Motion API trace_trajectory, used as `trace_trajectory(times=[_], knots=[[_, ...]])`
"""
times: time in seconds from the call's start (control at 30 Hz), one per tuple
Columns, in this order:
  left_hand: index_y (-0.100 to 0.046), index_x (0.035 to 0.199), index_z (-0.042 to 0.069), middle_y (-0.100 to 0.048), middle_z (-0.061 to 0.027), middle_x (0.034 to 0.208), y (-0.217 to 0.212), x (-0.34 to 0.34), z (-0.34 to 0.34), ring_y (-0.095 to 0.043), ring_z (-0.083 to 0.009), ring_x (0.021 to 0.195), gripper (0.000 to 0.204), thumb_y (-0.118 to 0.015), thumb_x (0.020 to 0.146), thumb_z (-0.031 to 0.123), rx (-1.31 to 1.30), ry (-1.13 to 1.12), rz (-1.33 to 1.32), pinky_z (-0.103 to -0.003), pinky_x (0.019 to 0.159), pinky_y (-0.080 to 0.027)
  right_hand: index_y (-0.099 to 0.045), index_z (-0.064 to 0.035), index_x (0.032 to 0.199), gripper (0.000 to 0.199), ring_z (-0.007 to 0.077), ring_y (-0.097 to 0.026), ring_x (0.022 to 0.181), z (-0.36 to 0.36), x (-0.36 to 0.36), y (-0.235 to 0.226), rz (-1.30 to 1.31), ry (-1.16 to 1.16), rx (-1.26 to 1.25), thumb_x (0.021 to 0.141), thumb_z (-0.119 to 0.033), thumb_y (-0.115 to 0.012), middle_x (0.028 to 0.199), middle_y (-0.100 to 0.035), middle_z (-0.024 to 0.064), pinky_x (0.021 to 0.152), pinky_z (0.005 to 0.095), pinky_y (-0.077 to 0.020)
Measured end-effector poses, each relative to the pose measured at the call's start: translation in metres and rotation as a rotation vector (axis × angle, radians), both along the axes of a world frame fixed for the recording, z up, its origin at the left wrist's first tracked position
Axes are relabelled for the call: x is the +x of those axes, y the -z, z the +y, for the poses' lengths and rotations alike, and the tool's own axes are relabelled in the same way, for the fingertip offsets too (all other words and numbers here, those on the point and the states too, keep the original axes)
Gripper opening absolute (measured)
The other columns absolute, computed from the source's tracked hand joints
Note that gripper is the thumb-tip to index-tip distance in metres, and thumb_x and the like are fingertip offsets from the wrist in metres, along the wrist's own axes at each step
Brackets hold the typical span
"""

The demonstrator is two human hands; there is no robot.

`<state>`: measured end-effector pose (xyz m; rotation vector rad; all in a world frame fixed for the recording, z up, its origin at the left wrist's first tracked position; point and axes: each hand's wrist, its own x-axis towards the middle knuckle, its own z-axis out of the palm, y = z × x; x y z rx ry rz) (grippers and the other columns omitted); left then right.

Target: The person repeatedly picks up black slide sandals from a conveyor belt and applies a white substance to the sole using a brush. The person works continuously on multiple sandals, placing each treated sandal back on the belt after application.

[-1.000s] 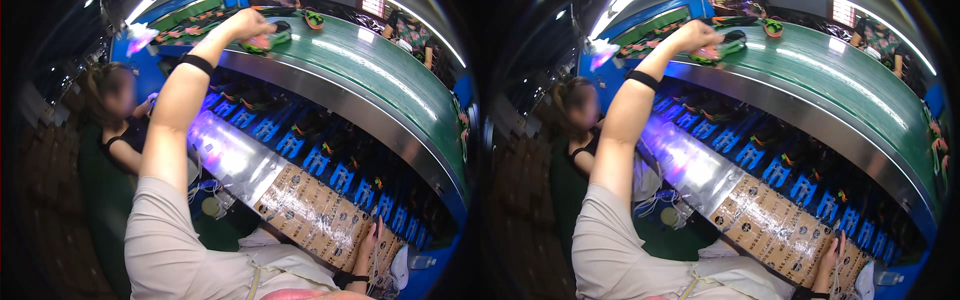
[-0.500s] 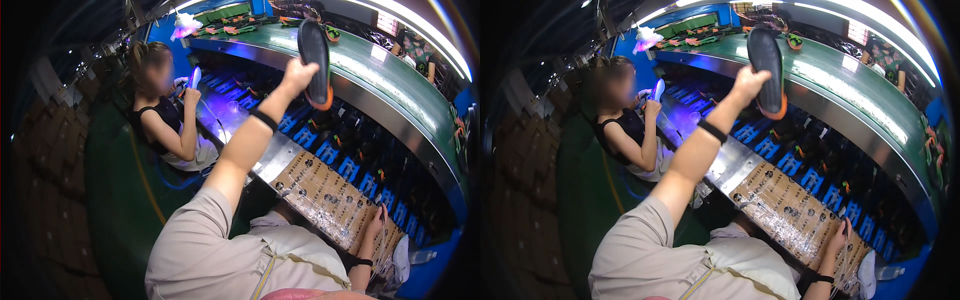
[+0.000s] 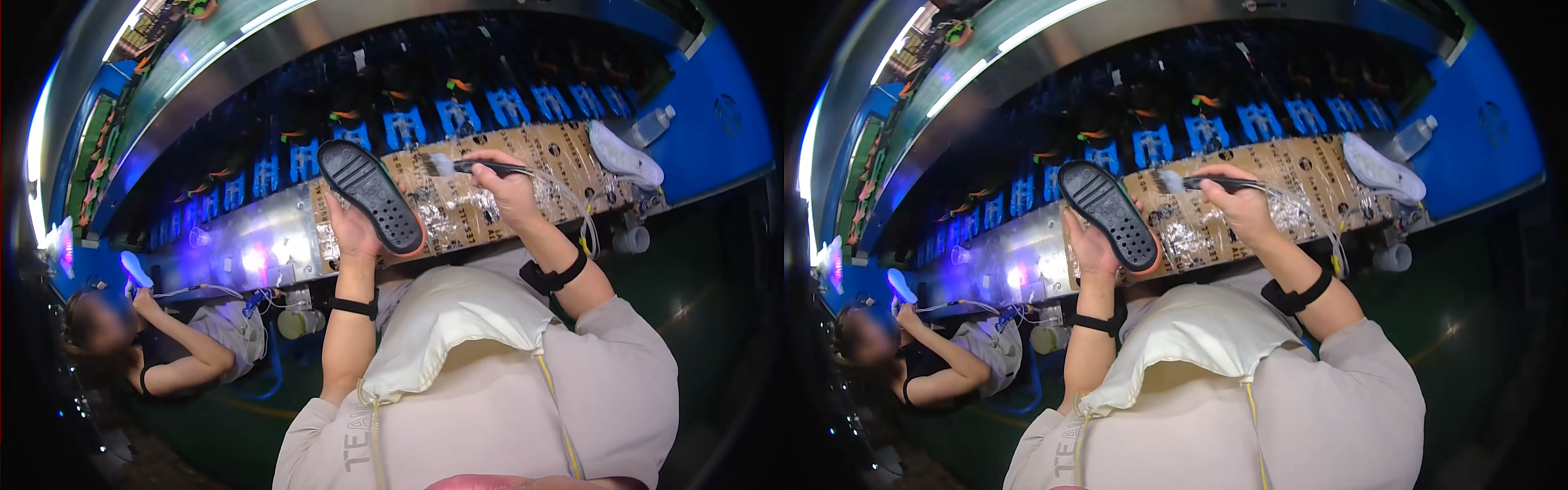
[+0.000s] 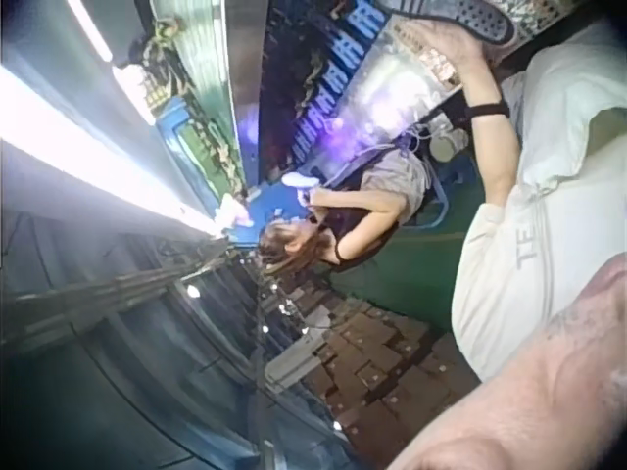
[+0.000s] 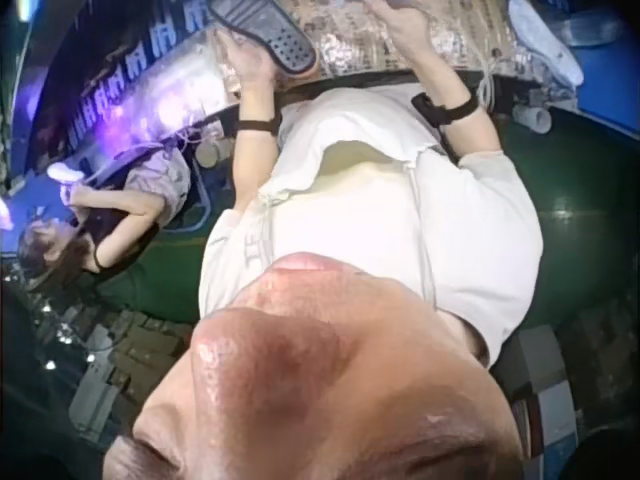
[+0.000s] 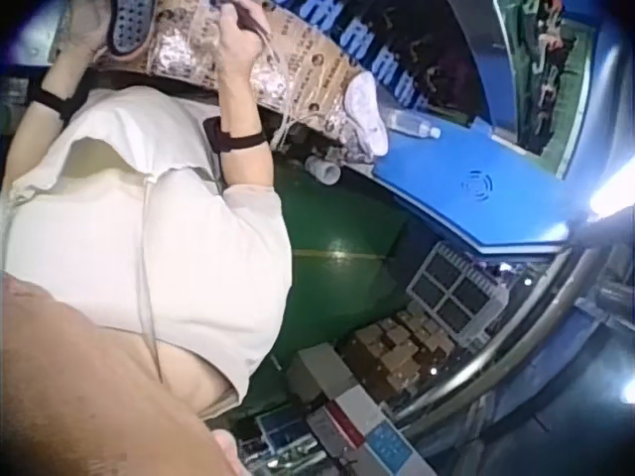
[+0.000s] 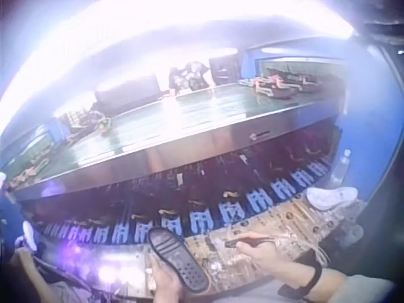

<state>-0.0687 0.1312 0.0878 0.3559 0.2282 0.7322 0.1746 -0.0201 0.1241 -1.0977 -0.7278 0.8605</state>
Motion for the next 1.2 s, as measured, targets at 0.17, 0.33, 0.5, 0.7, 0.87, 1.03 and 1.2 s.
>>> trace_trajectory(times=[0.17,0.33,0.5,0.7,0.87,1.03,1.2], knots=[[-0.049,0.156,0.002,-0.061,-0.0233,0.149,0.017,0.01,-0.014,-0.059,-0.0455,0.136,0.099,-0.021,0.104,0.081,-0.065,0.03,0.047,-0.059,0.118,-0.045,-0.075,-0.0003,0.119,0.021,0.0086,-0.066,0.089,0.021,-0.035,-0.021,-0.025,-0.13,-0.001,0.1,-0.008,-0.072,0.104,-0.075,0.0036,0.082,0.0255,-0.0551],[-0.049,0.157,0.008,-0.057,-0.0145,0.156,0.012,0.018,-0.031,-0.054,-0.0325,0.144,0.084,-0.027,0.109,0.073,-0.075,0.113,-0.224,-0.049,0.123,-0.042,-0.076,-0.0001,0.116,0.02,0.008,-0.067,0.089,0.044,-0.055,-0.036,-0.057,-0.152,-0.032,0.098,-0.009,-0.071,0.1,-0.075,0.0033,0.08,0.0254,-0.0557],[-0.05,0.158,0.01,-0.057,-0.0121,0.157,0.005,0.02,-0.037,-0.054,-0.0301,0.145,0.08,-0.027,0.111,0.07,-0.02,0.113,-0.189,-0.047,0.124,-0.042,-0.076,-0.0007,0.114,0.02,0.0073,-0.067,0.083,0.057,-0.062,-0.037,-0.149,-0.101,-0.037,0.098,-0.013,-0.072,0.093,-0.075,0.0031,0.075,0.025,-0.0553],[-0.046,0.16,0.009,-0.055,-0.0118,0.159,0.006,0.02,-0.038,-0.053,-0.0294,0.146,0.079,-0.026,0.112,0.068,-0.049,0.166,-0.219,-0.045,0.125,-0.04,-0.077,-0.0007,0.111,0.021,0.0092,-0.07,0.084,0.066,-0.067,-0.036,-0.261,-0.041,0.001,0.096,-0.014,-0.073,0.091,-0.078,0.006,0.076,0.027,-0.0565],[-0.045,0.159,0.009,-0.055,-0.0112,0.158,-0.009,0.029,-0.041,-0.051,-0.0284,0.146,0.079,-0.023,0.112,0.068,0.079,-0.053,0.202,-0.045,0.125,-0.039,-0.078,-0.0048,0.112,0.022,0.0197,-0.074,0.085,0.059,-0.073,-0.037,-0.547,0.014,0.026,0.093,-0.016,-0.073,0.095,-0.079,0.0122,0.078,0.0327,-0.0577],[-0.053,0.153,0.007,-0.062,-0.0139,0.148,0.01,0.023,-0.01,-0.058,-0.0302,0.138,0.078,-0.025,0.112,0.068,0.095,-0.137,0.176,-0.046,0.121,-0.042,-0.078,-0.006,0.113,0.027,0.0338,-0.076,0.091,0.025,-0.057,-0.056,-0.958,-0.201,-0.032,0.089,-0.018,-0.075,0.101,-0.078,0.0181,0.082,0.0408,-0.0587],[-0.051,0.156,0.01,-0.061,-0.011,0.149,0.008,0.006,-0.001,-0.057,-0.0282,0.138,0.076,-0.023,0.113,0.067,0.179,-0.041,0.088,-0.045,0.121,-0.043,-0.079,-0.0021,0.115,0.025,0.0253,-0.076,0.091,0.015,-0.032,-0.096,-0.881,-0.621,-0.159,0.092,-0.013,-0.077,0.104,-0.08,0.0157,0.084,0.0356,-0.0592]])
